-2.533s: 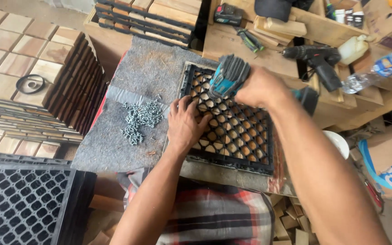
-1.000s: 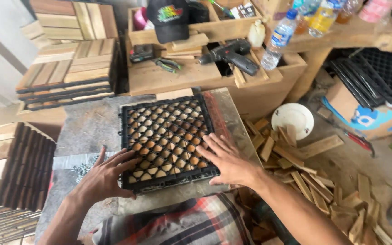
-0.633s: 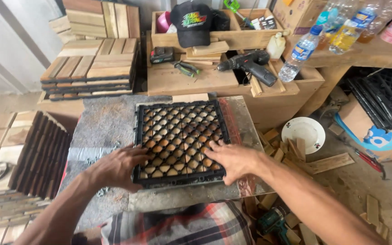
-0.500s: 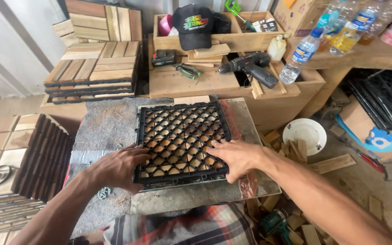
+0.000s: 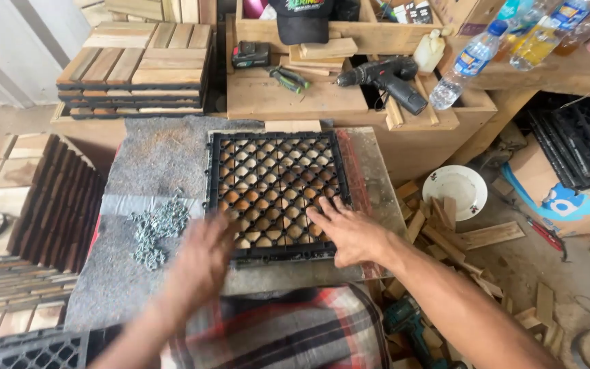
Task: Assembling decorative wooden tiles by screwing a lattice frame to a base and arranging wooden slats into a pattern.
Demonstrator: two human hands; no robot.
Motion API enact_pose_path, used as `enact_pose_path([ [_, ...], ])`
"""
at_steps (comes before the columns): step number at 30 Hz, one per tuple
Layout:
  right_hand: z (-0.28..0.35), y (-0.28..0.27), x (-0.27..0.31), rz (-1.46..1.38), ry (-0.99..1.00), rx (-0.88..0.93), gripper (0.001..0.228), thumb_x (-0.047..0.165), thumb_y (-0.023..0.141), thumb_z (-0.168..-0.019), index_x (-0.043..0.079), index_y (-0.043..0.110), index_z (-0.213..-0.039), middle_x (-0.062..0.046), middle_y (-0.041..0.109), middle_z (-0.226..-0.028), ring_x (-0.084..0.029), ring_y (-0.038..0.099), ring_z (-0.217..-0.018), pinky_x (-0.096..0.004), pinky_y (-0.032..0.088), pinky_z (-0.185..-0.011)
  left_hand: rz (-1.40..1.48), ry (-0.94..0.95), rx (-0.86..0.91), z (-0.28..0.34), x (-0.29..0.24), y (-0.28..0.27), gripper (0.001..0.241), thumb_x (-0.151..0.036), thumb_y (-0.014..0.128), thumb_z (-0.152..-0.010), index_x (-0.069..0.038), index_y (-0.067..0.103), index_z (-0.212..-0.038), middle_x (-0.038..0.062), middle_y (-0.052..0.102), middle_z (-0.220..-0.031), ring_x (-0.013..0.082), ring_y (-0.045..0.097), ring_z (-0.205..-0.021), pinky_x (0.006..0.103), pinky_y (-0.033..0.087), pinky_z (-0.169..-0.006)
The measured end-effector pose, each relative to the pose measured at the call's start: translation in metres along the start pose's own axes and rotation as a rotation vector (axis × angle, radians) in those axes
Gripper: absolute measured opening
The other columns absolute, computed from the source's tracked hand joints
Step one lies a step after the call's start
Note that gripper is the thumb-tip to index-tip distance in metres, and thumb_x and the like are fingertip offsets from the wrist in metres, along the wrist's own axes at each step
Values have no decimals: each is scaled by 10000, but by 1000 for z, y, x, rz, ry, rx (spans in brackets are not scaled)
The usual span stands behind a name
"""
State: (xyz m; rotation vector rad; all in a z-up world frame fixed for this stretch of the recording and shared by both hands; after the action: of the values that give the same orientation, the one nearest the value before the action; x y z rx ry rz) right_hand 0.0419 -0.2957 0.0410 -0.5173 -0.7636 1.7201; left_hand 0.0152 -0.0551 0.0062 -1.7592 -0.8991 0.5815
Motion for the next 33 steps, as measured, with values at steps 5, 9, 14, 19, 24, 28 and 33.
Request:
enact_pose_path([
  [5,-2,-2,3,43,-7,22,1169,-7,736,-857,211,-100,-1644,-114,-219,-1705,-389,-79,-1575,-386,414,-1186,314,-165,56,23,-111,30,685,-179,638,-765,30,497,-1401,196,558,-1358,320,532,-1200,484,411,-1058],
  [9,-11,6,2,155,-49,26,1151,41,730,-867,152,-115,-1640,-184,-240,-1686,-459,-55,-1553,-421,381,-1201,144,-236,-31,28,-128,49,1019,-520,702,-734,14,368,-1536,155,510,-1428,317,457,-1333,550,249,-1214],
  [14,-17,0,-3,129,-89,73,1157,56,766,-865,164,-87,-1639,-176,-228,-1684,-436,-18,-1557,-472,298,-1234,78,-271,-92,25,-133,43,965,-412,625,-674,28,419,-1508,175,482,-1472,306,455,-1362,576,235,-1237],
  [19,-18,-2,-7,61,-111,55,1160,23,793,-837,210,-21,-1642,-113,-214,-1694,-388,23,-1561,-510,256,-1246,80,-290,-85,22,-132,39,926,-328,568,-661,39,418,-1498,155,469,-1457,290,452,-1362,557,247,-1235],
  [24,-19,18,-12,46,-14,9,1055,-73,543,-897,229,-151,-1632,-96,-347,-1672,-299,-298,-1560,-521,-164,-1246,120,-305,-99,24,-133,42,961,-334,586,-667,32,380,-1531,154,437,-1510,290,421,-1405,576,202,-1251],
  [28,-4,-3,40,-75,-213,-28,1078,318,694,-893,263,-80,-1642,-110,-385,-1651,-258,-358,-1537,-511,-211,-1208,150,-340,-86,22,-133,45,958,-337,584,-670,35,380,-1529,164,440,-1513,294,403,-1421,587,169,-1250],
  [33,-58,-13,73,193,-346,-104,1264,469,880,-831,225,-59,-1642,-113,-215,-1706,-278,-224,-1563,-545,-125,-1234,437,-505,-149,34,-117,28,829,-237,666,-706,47,421,-1445,200,492,-1428,392,397,-1437,635,209,-1206],
])
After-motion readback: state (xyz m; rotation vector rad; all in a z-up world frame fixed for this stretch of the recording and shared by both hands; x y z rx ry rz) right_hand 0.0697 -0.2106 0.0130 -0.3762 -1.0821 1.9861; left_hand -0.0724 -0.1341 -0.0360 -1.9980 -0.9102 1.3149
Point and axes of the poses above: each hand's wrist, its own z-axis away from the middle knuckle, its own y-axis out of the palm, x = y × z, the point moved 6 cm from there along -z, towards the middle knuckle
